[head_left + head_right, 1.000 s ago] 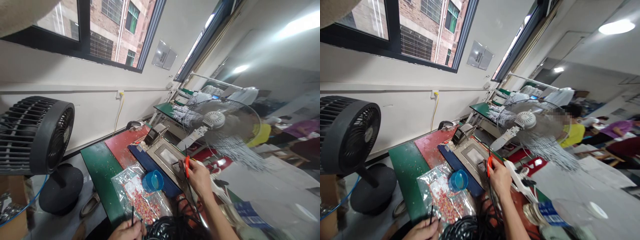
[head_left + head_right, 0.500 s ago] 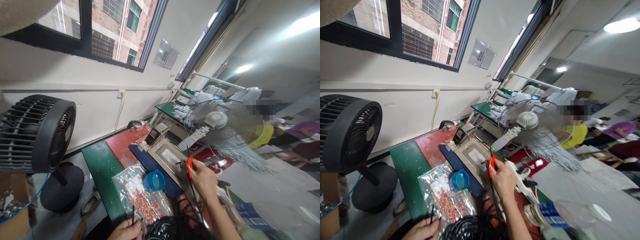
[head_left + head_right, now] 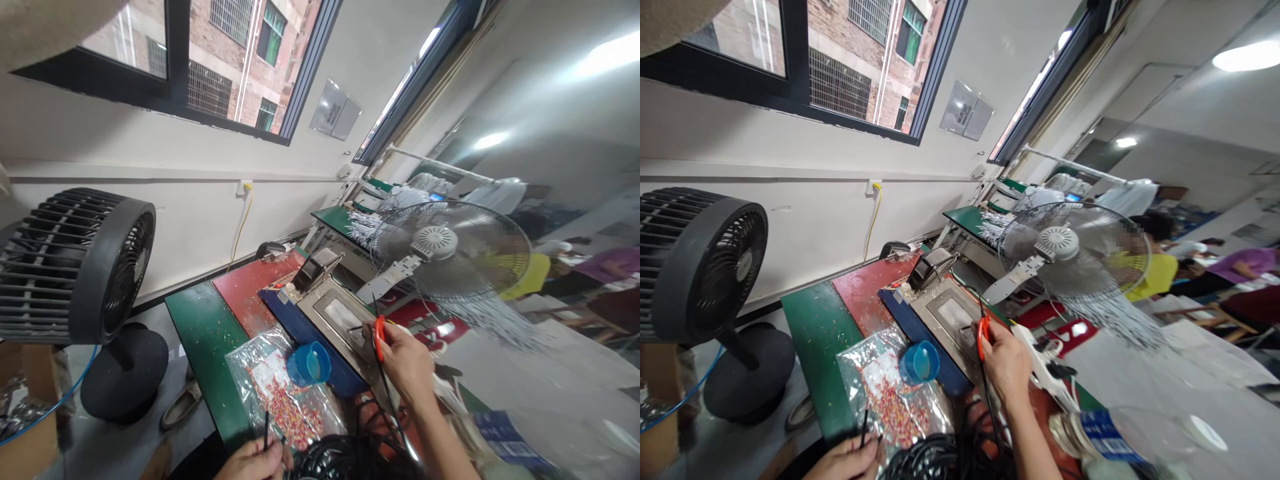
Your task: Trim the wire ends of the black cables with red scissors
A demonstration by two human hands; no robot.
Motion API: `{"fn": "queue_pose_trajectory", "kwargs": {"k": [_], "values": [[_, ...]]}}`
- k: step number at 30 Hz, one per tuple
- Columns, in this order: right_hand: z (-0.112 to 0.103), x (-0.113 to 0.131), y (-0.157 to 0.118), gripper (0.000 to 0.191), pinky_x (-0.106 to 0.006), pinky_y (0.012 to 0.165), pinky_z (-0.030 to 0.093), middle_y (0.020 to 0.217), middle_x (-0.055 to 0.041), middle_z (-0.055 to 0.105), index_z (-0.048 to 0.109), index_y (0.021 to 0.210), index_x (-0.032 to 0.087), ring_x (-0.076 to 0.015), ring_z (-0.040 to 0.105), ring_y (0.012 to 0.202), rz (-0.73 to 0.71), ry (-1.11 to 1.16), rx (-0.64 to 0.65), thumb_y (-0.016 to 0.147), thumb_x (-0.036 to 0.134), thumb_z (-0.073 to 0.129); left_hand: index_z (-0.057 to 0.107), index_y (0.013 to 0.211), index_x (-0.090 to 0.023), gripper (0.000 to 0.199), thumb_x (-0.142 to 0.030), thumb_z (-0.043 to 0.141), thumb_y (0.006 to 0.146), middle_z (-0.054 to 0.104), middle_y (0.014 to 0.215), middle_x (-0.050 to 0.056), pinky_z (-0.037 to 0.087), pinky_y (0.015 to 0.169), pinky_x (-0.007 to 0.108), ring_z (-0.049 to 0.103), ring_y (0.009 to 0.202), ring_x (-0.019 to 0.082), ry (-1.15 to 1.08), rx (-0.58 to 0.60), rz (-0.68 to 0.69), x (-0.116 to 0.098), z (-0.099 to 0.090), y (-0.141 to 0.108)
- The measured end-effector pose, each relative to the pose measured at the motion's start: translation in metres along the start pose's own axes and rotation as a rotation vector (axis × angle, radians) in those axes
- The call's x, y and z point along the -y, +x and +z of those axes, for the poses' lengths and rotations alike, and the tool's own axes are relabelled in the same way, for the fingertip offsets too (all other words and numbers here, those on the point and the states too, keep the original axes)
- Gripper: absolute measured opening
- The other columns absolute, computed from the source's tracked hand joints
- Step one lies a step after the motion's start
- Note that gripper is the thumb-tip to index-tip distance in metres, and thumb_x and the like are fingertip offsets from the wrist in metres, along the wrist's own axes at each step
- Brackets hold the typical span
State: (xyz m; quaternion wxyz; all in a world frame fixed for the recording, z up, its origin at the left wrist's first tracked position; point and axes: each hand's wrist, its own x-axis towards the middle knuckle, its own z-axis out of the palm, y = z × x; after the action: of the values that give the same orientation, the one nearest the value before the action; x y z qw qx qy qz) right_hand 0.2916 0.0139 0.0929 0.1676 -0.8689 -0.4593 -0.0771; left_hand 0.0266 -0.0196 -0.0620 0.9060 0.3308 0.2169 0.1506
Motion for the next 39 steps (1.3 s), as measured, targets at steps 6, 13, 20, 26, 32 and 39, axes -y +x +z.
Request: {"fn": "queue_pose_trajectory", "kwargs": {"k": [6, 13, 20, 26, 32, 39], "values": [[0.000, 0.001, 0.001, 0.042, -0.026, 0.054, 0.036, 0.077, -0.0078, 0.071, 0.070, 0.079, 0.019, -0.0223, 0.060, 0.065, -0.081, 0.010, 0.009, 0.072, 0.046, 0.039, 0.050, 0.076, -0.016, 0.054, -0.068, 0.057, 0.062, 0.031, 0.039, -0.010, 0.006, 0.051, 0.030, 0.019, 0.040, 0.006, -0.001, 0.012, 0.010, -0.001, -0.001, -0.001], [-0.001, 0.006, 0.001, 0.041, -0.027, 0.053, 0.036, 0.077, -0.0085, 0.071, 0.070, 0.078, 0.020, -0.0228, 0.060, 0.064, -0.137, 0.013, 0.011, 0.071, 0.046, 0.039, 0.050, 0.077, -0.016, 0.051, -0.065, 0.058, 0.064, 0.033, 0.041, -0.011, 0.005, 0.050, 0.030, 0.018, 0.037, 0.005, -0.031, 0.010, 0.004, -0.007, 0.003, -0.005], [0.000, 0.001, 0.000, 0.040, -0.026, 0.051, 0.034, 0.072, -0.0072, 0.070, 0.070, 0.077, 0.019, -0.0214, 0.058, 0.061, -0.083, 0.042, -0.037, 0.071, 0.047, 0.042, 0.051, 0.071, -0.017, 0.051, -0.068, 0.056, 0.064, 0.031, 0.039, -0.010, 0.008, 0.049, 0.029, 0.019, 0.038, 0.006, 0.011, 0.003, 0.024, -0.010, 0.005, -0.008], [0.005, -0.006, -0.007, 0.043, -0.024, 0.048, 0.034, 0.055, -0.0022, 0.060, 0.062, 0.066, 0.019, -0.0157, 0.050, 0.050, 0.004, 0.112, -0.104, 0.074, 0.056, 0.040, 0.054, 0.079, -0.015, 0.053, -0.066, 0.057, 0.065, 0.034, 0.043, -0.009, 0.009, 0.051, 0.028, 0.023, 0.042, 0.006, 0.000, -0.002, 0.007, -0.004, 0.002, -0.007], [0.009, -0.010, -0.008, 0.045, -0.023, 0.047, 0.032, 0.053, 0.0004, 0.054, 0.054, 0.061, 0.020, -0.0142, 0.045, 0.049, 0.040, 0.179, -0.107, 0.074, 0.061, 0.039, 0.055, 0.081, -0.015, 0.053, -0.066, 0.055, 0.067, 0.036, 0.046, -0.008, 0.011, 0.051, 0.028, 0.024, 0.044, 0.006, 0.016, 0.001, 0.004, -0.001, 0.001, -0.006], [0.011, -0.011, -0.008, 0.044, -0.024, 0.048, 0.031, 0.049, 0.0024, 0.047, 0.054, 0.062, 0.021, -0.0151, 0.044, 0.049, 0.069, 0.218, -0.086, 0.073, 0.061, 0.041, 0.054, 0.080, -0.015, 0.053, -0.066, 0.056, 0.066, 0.034, 0.044, -0.009, 0.010, 0.051, 0.028, 0.023, 0.043, 0.006, 0.007, -0.001, 0.000, -0.003, 0.003, -0.006]]}}
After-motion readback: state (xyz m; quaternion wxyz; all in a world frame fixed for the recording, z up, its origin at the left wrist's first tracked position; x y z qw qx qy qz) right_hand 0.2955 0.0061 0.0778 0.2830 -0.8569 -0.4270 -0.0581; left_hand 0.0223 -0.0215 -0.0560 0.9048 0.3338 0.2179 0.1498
